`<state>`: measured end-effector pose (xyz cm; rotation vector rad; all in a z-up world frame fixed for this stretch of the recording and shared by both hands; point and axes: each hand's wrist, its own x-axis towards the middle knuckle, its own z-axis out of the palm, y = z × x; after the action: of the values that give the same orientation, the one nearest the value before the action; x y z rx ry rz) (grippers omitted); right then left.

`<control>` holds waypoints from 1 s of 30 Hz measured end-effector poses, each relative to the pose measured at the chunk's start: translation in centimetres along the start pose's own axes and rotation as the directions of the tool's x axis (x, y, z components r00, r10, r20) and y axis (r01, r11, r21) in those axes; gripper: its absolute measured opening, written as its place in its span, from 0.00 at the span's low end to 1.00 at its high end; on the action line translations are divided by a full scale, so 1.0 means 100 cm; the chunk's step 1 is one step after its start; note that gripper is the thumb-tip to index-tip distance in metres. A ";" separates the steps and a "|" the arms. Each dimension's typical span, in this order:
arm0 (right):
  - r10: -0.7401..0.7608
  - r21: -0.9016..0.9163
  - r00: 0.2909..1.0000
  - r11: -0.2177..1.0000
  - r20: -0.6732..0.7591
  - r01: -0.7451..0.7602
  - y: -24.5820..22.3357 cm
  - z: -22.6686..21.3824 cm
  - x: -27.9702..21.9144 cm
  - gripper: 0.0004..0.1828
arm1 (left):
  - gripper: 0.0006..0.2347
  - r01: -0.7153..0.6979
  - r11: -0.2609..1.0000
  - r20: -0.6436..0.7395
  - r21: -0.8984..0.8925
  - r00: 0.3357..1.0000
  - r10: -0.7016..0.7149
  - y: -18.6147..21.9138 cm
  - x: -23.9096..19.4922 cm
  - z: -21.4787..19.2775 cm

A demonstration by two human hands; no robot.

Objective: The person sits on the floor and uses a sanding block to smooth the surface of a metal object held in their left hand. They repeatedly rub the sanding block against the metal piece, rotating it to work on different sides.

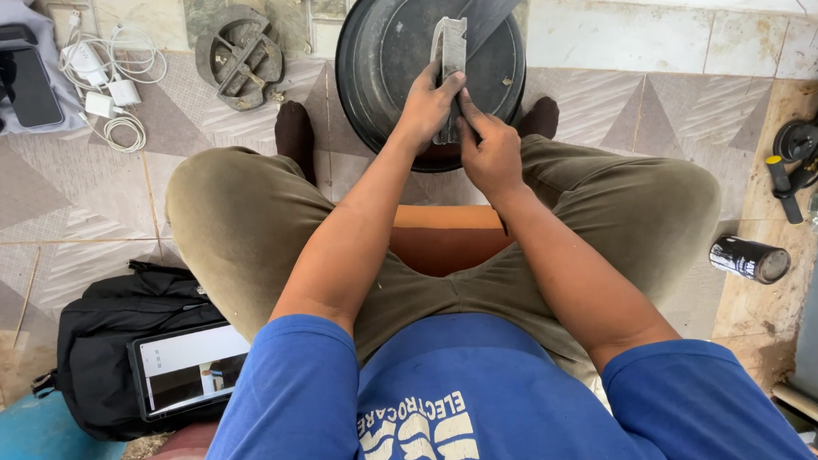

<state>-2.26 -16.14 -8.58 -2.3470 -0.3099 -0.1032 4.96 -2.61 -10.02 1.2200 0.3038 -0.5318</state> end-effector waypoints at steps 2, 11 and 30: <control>0.058 -0.017 0.998 0.998 0.034 -0.057 -0.003 0.001 -0.004 0.22 | 0.23 -0.034 0.997 0.002 0.065 0.999 0.034 -0.009 0.004 -0.002; 0.107 0.105 0.994 0.989 -0.038 -0.103 -0.007 0.014 -0.025 0.24 | 0.20 -0.266 0.905 -0.013 0.333 0.958 0.286 -0.046 0.021 0.002; 0.143 0.079 0.990 0.986 0.015 -0.144 -0.017 0.008 -0.014 0.24 | 0.15 -0.202 0.956 -0.084 0.215 0.971 0.224 -0.034 0.015 0.010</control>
<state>-4.06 -14.72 -8.24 -2.2828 -0.1460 -0.0104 4.38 -4.68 -13.17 1.4657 0.2076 -0.3157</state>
